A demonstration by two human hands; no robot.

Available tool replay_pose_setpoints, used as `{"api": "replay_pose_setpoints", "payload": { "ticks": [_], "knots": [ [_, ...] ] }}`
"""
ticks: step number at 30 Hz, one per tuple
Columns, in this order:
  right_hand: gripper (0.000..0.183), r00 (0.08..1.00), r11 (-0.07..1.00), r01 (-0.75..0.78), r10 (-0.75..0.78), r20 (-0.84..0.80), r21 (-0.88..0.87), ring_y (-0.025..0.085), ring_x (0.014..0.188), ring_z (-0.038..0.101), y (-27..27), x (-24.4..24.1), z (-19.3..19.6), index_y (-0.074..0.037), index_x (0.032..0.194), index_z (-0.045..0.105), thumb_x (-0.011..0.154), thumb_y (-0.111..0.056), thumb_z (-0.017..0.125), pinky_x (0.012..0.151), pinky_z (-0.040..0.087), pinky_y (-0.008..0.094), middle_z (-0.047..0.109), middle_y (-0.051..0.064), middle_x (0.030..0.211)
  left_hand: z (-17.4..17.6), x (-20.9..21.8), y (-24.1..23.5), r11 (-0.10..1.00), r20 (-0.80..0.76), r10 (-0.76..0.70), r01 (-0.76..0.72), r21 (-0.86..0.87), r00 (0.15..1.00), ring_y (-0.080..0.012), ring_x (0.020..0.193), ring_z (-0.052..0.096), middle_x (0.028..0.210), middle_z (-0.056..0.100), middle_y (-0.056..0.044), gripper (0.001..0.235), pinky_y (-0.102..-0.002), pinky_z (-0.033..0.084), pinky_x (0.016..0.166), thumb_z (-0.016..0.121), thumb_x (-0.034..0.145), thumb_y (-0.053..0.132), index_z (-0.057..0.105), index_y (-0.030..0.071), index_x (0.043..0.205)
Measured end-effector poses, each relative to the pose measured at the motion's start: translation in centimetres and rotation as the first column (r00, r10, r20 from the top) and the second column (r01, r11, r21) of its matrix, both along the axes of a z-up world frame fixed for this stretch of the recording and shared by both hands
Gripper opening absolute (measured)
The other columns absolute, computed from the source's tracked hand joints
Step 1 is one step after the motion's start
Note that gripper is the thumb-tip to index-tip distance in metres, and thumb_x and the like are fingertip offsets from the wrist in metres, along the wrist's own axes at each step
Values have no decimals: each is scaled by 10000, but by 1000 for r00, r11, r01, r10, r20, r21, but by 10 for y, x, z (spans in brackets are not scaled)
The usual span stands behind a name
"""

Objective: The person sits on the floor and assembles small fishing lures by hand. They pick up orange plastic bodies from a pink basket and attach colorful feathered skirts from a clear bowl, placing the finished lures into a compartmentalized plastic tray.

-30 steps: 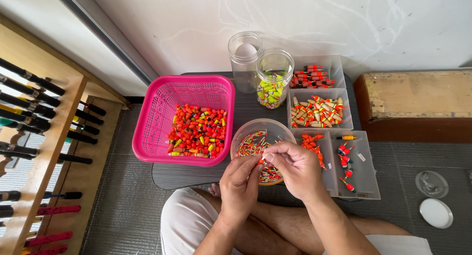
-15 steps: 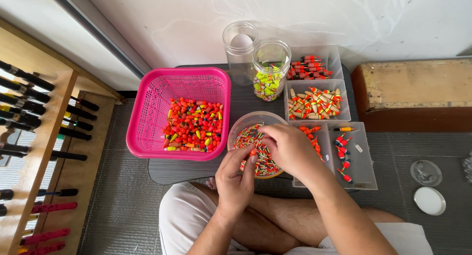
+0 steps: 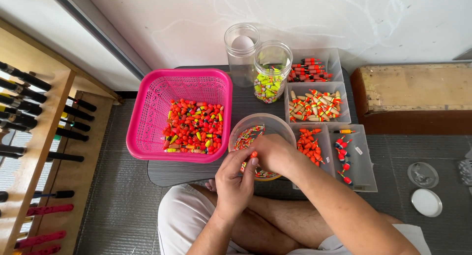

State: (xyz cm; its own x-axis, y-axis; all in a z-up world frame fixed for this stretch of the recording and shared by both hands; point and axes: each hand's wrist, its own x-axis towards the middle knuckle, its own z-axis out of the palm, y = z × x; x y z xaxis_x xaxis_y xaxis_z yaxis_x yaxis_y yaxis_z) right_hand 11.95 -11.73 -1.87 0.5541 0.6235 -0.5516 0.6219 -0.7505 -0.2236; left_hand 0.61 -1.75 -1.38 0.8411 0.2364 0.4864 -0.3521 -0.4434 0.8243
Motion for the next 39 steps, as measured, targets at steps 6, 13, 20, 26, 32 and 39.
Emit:
{"api": "replay_pose_setpoints", "payload": {
  "ticks": [6, 13, 20, 26, 32, 39],
  "knots": [
    [153, 989, 960, 131, -142, 29, 248, 349, 838, 650, -21, -7, 36, -222, 885, 712, 847, -262, 569, 702, 472, 448, 711, 90, 820, 13, -1, 2, 999, -42, -32, 31, -25, 999, -203, 903, 676, 986, 701, -90, 198, -300, 528, 834, 586, 930, 153, 663, 53, 1082],
    [130, 946, 776, 303, -314, -78, 554, 176, 667, 680, -48, -25, 55, -158, 886, 744, 864, -219, 631, 616, 468, 322, 760, 23, 772, 15, 0, -1, 1000, -48, -4, 3, -25, 999, -188, 895, 673, 972, 707, -77, 197, -289, 532, 831, 604, 918, 151, 676, 61, 1077],
    [103, 872, 475, 460, -400, -281, 750, 55, 675, 628, -64, -38, 44, -116, 900, 734, 831, -137, 661, 659, 493, 228, 744, -37, 750, 15, 0, -2, 1000, -69, -7, 7, -1, 998, -187, 878, 667, 959, 698, -72, 187, -285, 525, 823, 604, 914, 133, 672, 68, 1076],
    [91, 805, 276, 560, -406, -433, 782, 69, 648, 640, -60, -42, 43, -68, 871, 708, 860, -124, 638, 615, 517, 212, 706, 0, 723, 16, 1, -6, 1000, -76, -10, 11, 6, 997, -191, 892, 674, 963, 703, -72, 190, -291, 529, 833, 612, 906, 136, 676, 63, 1069],
    [141, 786, 105, 571, -355, -505, 814, 111, 702, 664, -55, -44, 33, -18, 902, 713, 875, -134, 637, 672, 565, 227, 714, 63, 766, 19, -1, -5, 1000, -87, -9, 10, 8, 996, -188, 869, 676, 949, 706, -65, 188, -291, 531, 807, 616, 898, 150, 682, 77, 1058],
    [93, 737, -75, 611, -309, -601, 788, 126, 600, 635, -56, -46, 23, 25, 865, 725, 795, -37, 725, 592, 549, 221, 717, 106, 720, 19, -1, -4, 1000, -95, -13, 13, 1, 995, -182, 864, 676, 945, 708, -62, 182, -287, 530, 810, 626, 889, 140, 687, 77, 1049]
  ]
}}
